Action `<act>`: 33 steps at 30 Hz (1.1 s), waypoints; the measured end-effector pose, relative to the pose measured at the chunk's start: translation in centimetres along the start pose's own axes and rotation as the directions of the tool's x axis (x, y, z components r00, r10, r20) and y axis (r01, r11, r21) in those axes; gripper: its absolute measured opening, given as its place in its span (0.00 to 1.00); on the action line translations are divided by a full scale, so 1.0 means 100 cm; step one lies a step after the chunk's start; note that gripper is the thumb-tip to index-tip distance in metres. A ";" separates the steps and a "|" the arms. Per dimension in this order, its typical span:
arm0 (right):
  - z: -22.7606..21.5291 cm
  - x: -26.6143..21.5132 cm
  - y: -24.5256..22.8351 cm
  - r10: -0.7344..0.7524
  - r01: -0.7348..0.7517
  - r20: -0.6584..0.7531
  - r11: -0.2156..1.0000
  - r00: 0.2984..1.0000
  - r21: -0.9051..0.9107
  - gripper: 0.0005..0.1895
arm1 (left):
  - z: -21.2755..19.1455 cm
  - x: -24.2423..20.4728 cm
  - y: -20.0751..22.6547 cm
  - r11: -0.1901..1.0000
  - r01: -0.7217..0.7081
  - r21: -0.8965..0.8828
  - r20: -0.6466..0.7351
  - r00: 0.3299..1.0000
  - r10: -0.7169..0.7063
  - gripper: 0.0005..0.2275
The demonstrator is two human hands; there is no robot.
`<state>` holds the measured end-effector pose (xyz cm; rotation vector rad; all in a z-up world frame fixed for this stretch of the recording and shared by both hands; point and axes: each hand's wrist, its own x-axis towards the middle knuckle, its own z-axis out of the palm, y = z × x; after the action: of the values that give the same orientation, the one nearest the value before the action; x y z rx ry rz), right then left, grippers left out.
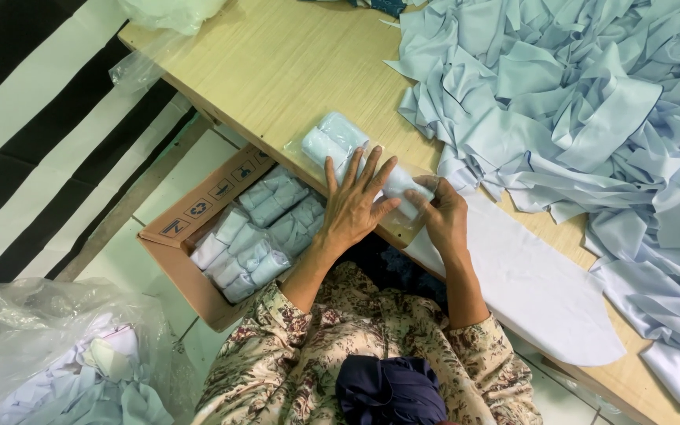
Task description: Folding white fabric strips, rolling them into compact shapes, and placing them into individual plastic bags for packing.
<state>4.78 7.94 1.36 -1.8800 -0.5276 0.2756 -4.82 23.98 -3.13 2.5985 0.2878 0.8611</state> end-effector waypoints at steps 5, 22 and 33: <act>-0.001 0.005 -0.022 0.102 -0.105 0.029 0.988 0.994 0.114 0.14 | 0.006 0.004 0.008 0.999 -0.037 0.009 0.021 0.999 0.037 0.27; -0.012 -0.021 -0.001 0.076 -0.047 -0.063 0.927 0.995 0.373 0.27 | 0.018 0.026 0.035 0.975 -0.222 -0.033 -0.241 0.948 0.208 0.05; -0.014 0.003 -0.001 -0.147 0.127 -0.081 0.970 0.986 -0.208 0.27 | 0.014 0.039 0.049 0.964 -0.238 -0.120 -0.279 0.940 0.197 0.02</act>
<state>5.65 7.02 1.99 -2.0306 -0.6361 0.0402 -0.51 20.31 0.02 2.4021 0.0016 1.2614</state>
